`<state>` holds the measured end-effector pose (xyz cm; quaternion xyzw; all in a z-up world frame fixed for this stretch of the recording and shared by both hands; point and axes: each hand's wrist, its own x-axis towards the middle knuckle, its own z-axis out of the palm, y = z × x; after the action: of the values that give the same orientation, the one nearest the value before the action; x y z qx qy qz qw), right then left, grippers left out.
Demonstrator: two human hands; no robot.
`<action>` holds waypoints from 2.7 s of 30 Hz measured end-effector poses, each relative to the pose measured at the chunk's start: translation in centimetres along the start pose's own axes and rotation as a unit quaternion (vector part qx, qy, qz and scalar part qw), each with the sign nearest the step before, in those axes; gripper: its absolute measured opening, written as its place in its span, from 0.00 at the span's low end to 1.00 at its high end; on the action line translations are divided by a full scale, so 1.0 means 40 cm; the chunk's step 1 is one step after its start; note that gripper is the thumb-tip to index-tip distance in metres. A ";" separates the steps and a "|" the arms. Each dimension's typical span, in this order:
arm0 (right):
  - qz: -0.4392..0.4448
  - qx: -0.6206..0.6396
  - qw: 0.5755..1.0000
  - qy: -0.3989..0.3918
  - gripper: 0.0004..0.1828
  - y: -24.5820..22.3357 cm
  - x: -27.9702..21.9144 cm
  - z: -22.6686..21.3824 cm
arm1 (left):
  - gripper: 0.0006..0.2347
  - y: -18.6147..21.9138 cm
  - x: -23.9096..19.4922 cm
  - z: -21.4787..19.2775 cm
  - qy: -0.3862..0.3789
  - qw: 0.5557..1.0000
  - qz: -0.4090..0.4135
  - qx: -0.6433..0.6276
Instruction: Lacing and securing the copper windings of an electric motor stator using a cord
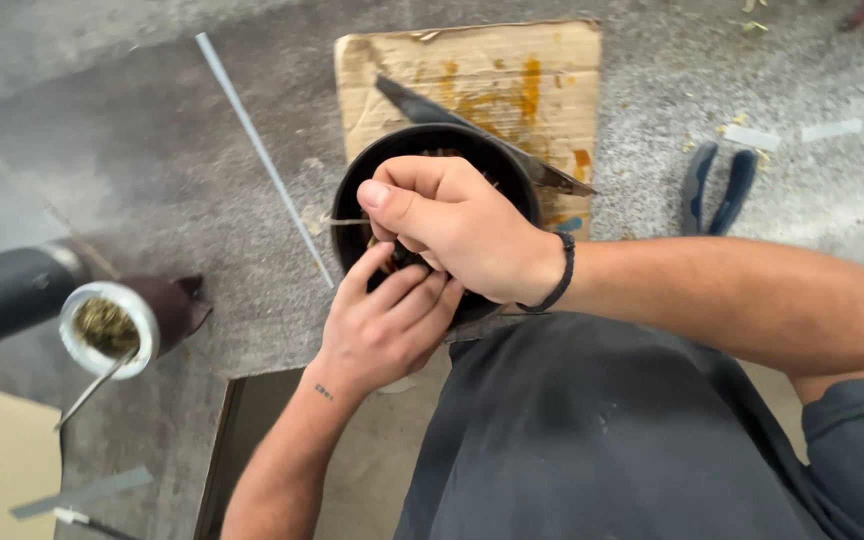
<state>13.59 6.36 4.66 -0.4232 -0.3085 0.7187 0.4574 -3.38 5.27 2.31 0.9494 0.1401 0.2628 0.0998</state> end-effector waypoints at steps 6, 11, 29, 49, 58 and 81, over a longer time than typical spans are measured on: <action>0.014 -0.031 0.999 -0.024 0.19 -0.015 -0.068 -0.023 | 0.22 0.114 0.034 0.057 0.082 0.968 -0.186 0.149; 0.051 0.000 0.998 -0.024 0.18 -0.007 -0.122 -0.009 | 0.19 0.092 0.003 0.084 0.129 0.970 -0.148 0.141; -0.012 -0.259 0.962 -0.079 0.23 -0.016 -0.230 -0.016 | 0.18 0.089 -0.027 0.084 0.125 0.961 -0.199 0.148; -0.171 -0.167 0.919 -0.314 0.21 -0.034 -0.152 -0.105 | 0.09 0.042 -0.032 0.066 0.055 0.977 -0.190 0.077; -0.087 -0.654 0.723 -0.206 0.07 -0.204 -0.128 -0.080 | 0.12 0.030 -0.058 0.078 0.091 0.978 -0.154 0.103; 0.139 -0.805 0.527 -0.234 0.09 -0.048 0.014 -0.062 | 0.14 0.050 -0.083 0.098 0.112 0.978 -0.145 0.102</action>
<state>16.43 7.77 4.94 -0.4663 -0.7890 0.2933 -0.2720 -3.63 1.88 -2.04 0.8887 0.3126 0.3346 0.0236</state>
